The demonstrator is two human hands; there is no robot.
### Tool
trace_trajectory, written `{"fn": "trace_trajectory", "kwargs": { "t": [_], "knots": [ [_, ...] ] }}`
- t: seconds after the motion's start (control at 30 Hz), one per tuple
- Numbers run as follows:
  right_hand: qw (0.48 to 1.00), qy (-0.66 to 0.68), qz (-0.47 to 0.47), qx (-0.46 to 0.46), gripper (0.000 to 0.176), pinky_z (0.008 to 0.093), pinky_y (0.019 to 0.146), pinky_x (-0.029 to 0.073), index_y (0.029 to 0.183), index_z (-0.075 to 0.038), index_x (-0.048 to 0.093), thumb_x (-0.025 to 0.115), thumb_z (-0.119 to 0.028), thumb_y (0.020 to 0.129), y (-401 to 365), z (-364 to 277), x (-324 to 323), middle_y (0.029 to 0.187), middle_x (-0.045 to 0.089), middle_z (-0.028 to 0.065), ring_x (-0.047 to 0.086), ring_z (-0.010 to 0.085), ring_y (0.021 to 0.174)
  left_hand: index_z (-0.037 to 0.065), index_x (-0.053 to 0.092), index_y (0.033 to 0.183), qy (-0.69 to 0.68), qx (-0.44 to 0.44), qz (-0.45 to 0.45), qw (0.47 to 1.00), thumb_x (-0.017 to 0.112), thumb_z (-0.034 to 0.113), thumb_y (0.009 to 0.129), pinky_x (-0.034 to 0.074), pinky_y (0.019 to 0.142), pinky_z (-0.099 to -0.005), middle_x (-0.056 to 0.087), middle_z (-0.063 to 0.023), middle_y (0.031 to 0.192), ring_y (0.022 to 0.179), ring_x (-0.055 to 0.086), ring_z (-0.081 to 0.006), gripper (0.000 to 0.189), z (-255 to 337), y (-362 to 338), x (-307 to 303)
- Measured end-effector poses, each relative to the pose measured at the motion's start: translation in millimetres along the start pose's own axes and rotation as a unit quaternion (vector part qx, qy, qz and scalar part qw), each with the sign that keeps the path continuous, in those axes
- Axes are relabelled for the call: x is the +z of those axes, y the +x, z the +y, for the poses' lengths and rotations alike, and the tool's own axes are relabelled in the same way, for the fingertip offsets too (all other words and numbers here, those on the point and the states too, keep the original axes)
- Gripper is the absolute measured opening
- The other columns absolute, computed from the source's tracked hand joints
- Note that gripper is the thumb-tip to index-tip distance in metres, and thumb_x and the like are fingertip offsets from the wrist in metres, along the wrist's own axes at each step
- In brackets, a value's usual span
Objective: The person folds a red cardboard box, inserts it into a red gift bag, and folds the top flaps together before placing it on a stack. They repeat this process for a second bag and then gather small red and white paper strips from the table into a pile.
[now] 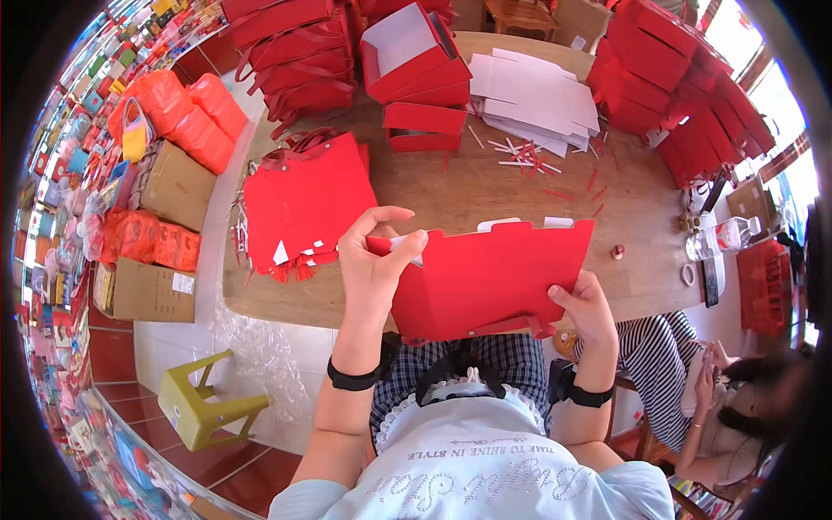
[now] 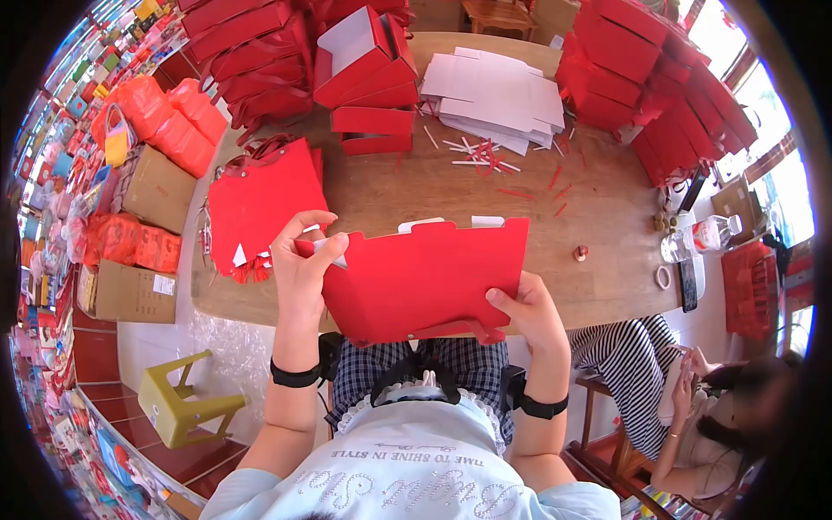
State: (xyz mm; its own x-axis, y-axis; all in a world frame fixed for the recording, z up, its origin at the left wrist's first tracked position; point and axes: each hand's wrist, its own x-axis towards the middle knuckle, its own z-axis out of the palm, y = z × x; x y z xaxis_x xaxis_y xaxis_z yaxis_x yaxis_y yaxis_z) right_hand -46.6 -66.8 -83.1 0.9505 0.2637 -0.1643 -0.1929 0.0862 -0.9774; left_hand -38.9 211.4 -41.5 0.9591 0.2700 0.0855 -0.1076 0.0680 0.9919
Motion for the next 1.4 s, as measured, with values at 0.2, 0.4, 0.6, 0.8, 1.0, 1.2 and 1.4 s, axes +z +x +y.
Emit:
{"fn": "trace_trajectory", "kwargs": {
  "t": [0.2,0.4,0.6,0.8,1.0,1.2,1.4],
  "knots": [
    [0.996,0.077,0.015,0.037,0.023,0.0233,0.074,0.045,0.104,0.004,0.056,0.054,-0.013,0.088,0.8,-5.8,-3.2,0.09,0.062,0.0041,0.056,0.0085,0.082,0.002,0.057,0.1,-0.031,-0.015,-0.048,0.998,0.068,0.002,0.07,0.033,0.05,-0.0156,0.046,0.0059,0.055,0.05,0.044,-0.0006,0.032,-4.4,1.9,0.1],
    [0.995,0.042,0.069,-0.065,0.03,0.0242,0.082,0.043,0.116,0.003,0.048,0.049,-0.013,0.091,6.5,-10.6,5.2,0.103,0.057,0.004,0.052,0.009,0.095,0.004,0.01,0.138,-0.002,0.066,-0.044,0.997,0.071,0.008,0.072,0.031,0.101,-0.037,0.035,-0.0165,0.129,0.118,0.039,-0.0259,0.089,-16.2,-0.7,10.4],
    [0.978,-0.018,0.053,-0.202,0.06,0.032,0.102,0.026,0.136,-0.001,0.025,0.054,-0.02,0.087,11.8,-12.4,22.5,0.13,0.039,0.0102,0.035,0.0175,0.121,0.001,0.025,0.133,-0.046,0.068,-0.122,0.989,0.07,0.026,0.076,0.033,0.098,-0.0335,0.043,-0.0108,0.124,0.116,0.042,-0.0205,0.077,-31.2,-8.4,24.9],
    [0.976,0.052,0.046,-0.206,0.071,0.0338,0.102,0.026,0.131,0.001,0.03,0.058,-0.042,0.082,20.6,-15.1,14.8,0.13,0.04,0.0119,0.035,0.0198,0.123,0.0,0.037,0.126,-0.079,0.068,-0.124,0.987,0.059,0.047,0.081,0.033,0.096,-0.03,0.047,-0.0083,0.118,0.112,0.044,-0.0167,0.068,-34.9,-6.8,32.5],
    [0.97,0.127,0.086,-0.187,0.06,0.0318,0.099,0.029,0.126,0.0,0.035,0.057,-0.035,0.083,22.8,-6.8,13.3,0.125,0.044,0.0101,0.039,0.0185,0.118,-0.001,0.039,0.123,-0.141,0.102,-0.084,0.981,0.049,0.051,0.085,0.032,0.096,-0.0307,0.047,-0.0093,0.118,0.113,0.043,-0.0172,0.066,-38.7,-5.2,40.8],
    [0.972,0.123,0.104,-0.174,0.038,0.0295,0.097,0.031,0.119,-0.003,0.039,0.052,-0.015,0.085,23.4,-17.9,19.9,0.118,0.047,0.0091,0.042,0.0154,0.112,-0.002,0.044,0.118,-0.057,0.125,-0.044,0.99,0.044,0.053,0.088,0.038,0.089,-0.0287,0.052,-0.0098,0.113,0.105,0.049,-0.016,0.062,-40.1,-6.9,48.0],
    [0.968,0.139,0.104,-0.183,0.034,0.0283,0.095,0.031,0.114,-0.005,0.041,0.05,-0.006,0.082,26.4,-8.9,12.0,0.115,0.047,0.0079,0.042,0.014,0.109,-0.001,0.045,0.118,-0.075,0.087,-0.091,0.989,0.054,0.018,0.088,0.039,0.089,-0.0262,0.054,-0.0096,0.11,0.102,0.051,-0.015,0.037,-39.5,-6.2,40.4]
  ]
}}
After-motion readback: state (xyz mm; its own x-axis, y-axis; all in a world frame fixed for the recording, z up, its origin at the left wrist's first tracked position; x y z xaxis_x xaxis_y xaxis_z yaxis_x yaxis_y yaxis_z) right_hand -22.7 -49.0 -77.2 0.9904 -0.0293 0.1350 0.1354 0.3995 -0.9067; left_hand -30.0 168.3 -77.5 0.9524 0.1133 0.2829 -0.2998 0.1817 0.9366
